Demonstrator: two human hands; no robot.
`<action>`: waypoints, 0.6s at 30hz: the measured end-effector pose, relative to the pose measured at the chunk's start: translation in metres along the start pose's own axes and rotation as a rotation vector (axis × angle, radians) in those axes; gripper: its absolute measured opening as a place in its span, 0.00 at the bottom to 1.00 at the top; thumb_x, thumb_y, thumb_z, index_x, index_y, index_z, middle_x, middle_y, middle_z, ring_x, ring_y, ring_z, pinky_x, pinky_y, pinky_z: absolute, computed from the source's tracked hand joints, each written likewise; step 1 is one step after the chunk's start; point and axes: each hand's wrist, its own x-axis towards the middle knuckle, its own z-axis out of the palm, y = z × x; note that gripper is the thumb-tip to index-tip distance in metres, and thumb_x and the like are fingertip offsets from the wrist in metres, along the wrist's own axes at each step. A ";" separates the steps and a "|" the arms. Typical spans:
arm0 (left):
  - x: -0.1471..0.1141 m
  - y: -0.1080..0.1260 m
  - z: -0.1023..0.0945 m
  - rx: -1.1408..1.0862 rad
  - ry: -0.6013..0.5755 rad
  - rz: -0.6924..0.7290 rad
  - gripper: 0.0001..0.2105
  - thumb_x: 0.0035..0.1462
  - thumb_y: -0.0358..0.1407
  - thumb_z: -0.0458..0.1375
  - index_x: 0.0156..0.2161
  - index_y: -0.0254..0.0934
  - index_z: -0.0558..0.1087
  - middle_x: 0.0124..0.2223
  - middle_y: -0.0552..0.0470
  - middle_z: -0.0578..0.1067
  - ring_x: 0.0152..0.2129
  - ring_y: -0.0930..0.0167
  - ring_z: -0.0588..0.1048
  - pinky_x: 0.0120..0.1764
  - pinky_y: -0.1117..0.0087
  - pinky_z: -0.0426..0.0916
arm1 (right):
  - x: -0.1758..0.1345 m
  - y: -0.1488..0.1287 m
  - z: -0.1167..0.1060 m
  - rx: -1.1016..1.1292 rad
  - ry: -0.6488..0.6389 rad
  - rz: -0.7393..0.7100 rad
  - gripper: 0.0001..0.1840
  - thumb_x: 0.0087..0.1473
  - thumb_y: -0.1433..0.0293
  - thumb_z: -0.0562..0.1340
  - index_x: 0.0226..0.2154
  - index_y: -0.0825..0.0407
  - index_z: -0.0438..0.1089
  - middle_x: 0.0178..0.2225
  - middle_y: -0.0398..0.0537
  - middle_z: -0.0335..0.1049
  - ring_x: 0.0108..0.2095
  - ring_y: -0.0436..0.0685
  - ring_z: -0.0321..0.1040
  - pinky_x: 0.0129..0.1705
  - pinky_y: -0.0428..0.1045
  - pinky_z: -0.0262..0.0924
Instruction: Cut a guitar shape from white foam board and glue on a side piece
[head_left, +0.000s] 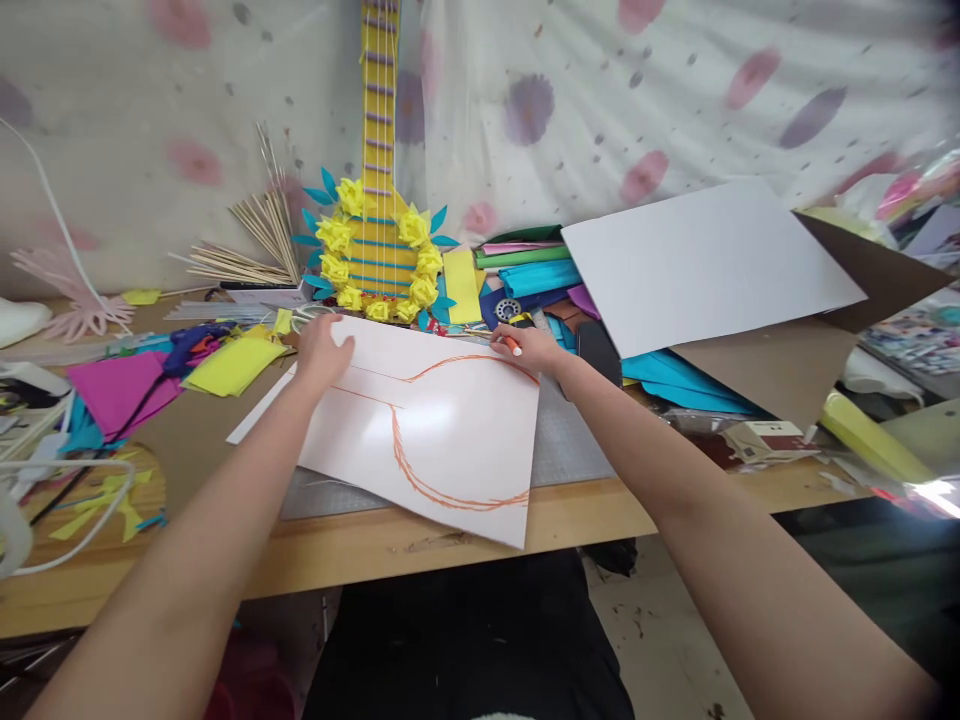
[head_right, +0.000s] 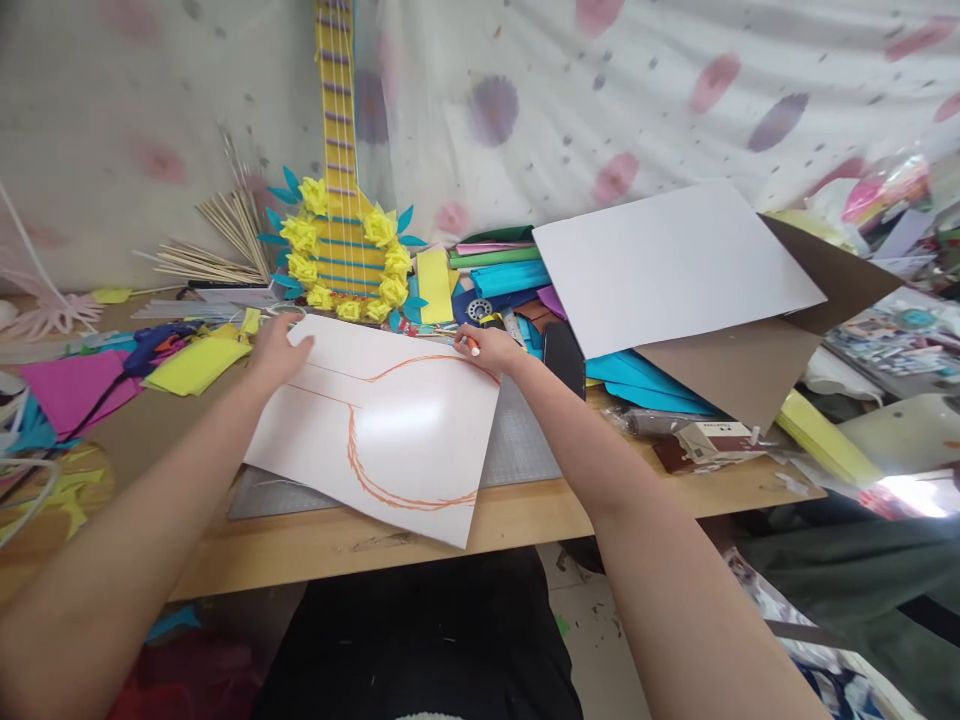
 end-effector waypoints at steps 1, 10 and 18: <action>-0.003 0.005 0.008 0.037 -0.072 0.073 0.18 0.51 0.33 0.57 0.49 0.39 0.69 0.53 0.46 0.69 0.54 0.62 0.64 0.59 0.61 0.54 | 0.002 0.001 0.000 -0.026 -0.003 0.013 0.19 0.55 0.56 0.52 0.43 0.47 0.69 0.38 0.50 0.75 0.37 0.62 0.69 0.38 0.53 0.58; -0.009 0.001 0.018 0.238 -0.401 0.220 0.20 0.55 0.43 0.53 0.52 0.38 0.69 0.61 0.43 0.63 0.60 0.62 0.58 0.61 0.59 0.49 | 0.014 0.000 0.006 0.043 0.055 0.022 0.18 0.55 0.62 0.52 0.47 0.48 0.65 0.40 0.52 0.75 0.37 0.62 0.70 0.36 0.52 0.58; 0.005 0.011 0.038 0.325 -0.541 0.304 0.24 0.58 0.43 0.50 0.58 0.37 0.64 0.65 0.44 0.56 0.64 0.63 0.50 0.62 0.58 0.45 | 0.018 -0.037 0.018 -0.031 0.050 0.135 0.19 0.57 0.58 0.52 0.47 0.49 0.61 0.40 0.54 0.73 0.39 0.63 0.69 0.36 0.51 0.57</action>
